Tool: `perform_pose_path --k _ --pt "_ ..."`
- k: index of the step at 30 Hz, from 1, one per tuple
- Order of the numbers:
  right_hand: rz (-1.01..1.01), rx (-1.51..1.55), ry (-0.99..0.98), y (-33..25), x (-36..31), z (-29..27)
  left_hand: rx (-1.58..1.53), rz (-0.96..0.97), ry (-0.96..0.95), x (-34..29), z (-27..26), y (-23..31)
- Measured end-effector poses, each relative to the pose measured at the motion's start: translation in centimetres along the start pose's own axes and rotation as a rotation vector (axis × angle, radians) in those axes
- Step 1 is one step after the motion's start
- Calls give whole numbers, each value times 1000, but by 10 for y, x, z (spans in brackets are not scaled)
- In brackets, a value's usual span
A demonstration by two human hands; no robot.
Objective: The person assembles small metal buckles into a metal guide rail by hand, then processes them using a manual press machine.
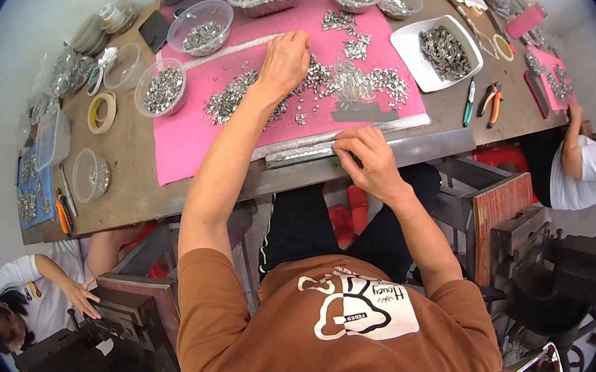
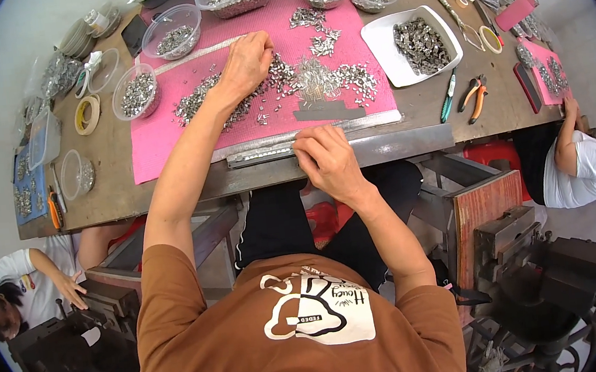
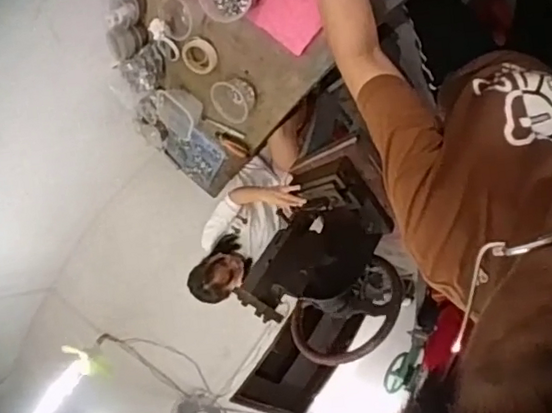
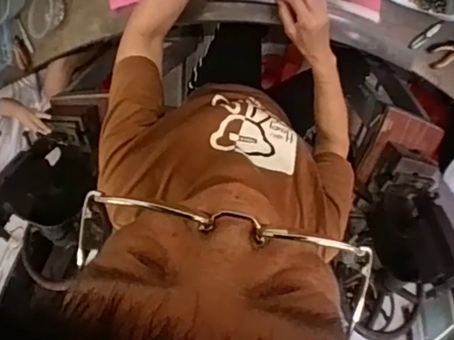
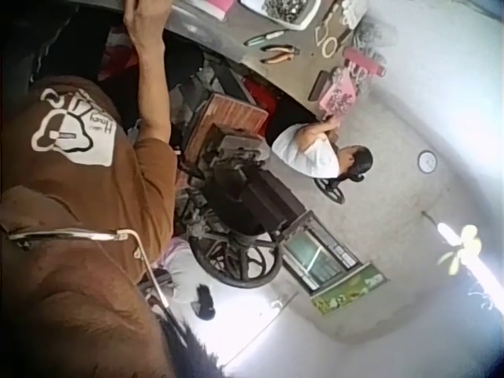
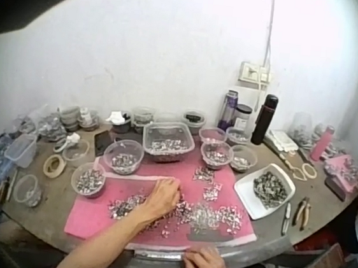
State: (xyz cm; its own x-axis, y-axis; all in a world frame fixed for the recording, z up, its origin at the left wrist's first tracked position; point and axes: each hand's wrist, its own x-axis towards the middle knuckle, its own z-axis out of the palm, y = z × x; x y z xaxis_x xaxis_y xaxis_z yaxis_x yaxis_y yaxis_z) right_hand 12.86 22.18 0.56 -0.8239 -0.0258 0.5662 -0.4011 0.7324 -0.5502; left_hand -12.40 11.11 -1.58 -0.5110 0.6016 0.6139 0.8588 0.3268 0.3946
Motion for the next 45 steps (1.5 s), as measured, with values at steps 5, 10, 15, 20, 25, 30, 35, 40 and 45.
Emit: perform_pose_path --k 5,10,15,20,25,30,35,40,45 --pt "43 -6 -12 16 11 -10 -62 12 61 -4 -2 -3" --pt "108 -295 119 50 31 2 -117 -35 -16 -3 -7 12" --pt "93 -457 79 51 35 12 -140 18 -63 -25 -31 56" --pt "146 -417 47 52 37 13 -94 97 -212 -69 -38 86" --pt "163 -106 0 32 32 0 -50 62 -246 -82 -38 86" --pt "200 217 -168 7 11 -12 -96 16 -256 -82 -39 86" --pt "146 200 -151 6 9 -11 -33 50 -266 -81 -43 91" --pt "106 169 -148 4 10 -10 -61 16 -253 -84 -42 89" --pt "74 113 -133 4 9 -6 -192 -69 -176 -94 -48 97"
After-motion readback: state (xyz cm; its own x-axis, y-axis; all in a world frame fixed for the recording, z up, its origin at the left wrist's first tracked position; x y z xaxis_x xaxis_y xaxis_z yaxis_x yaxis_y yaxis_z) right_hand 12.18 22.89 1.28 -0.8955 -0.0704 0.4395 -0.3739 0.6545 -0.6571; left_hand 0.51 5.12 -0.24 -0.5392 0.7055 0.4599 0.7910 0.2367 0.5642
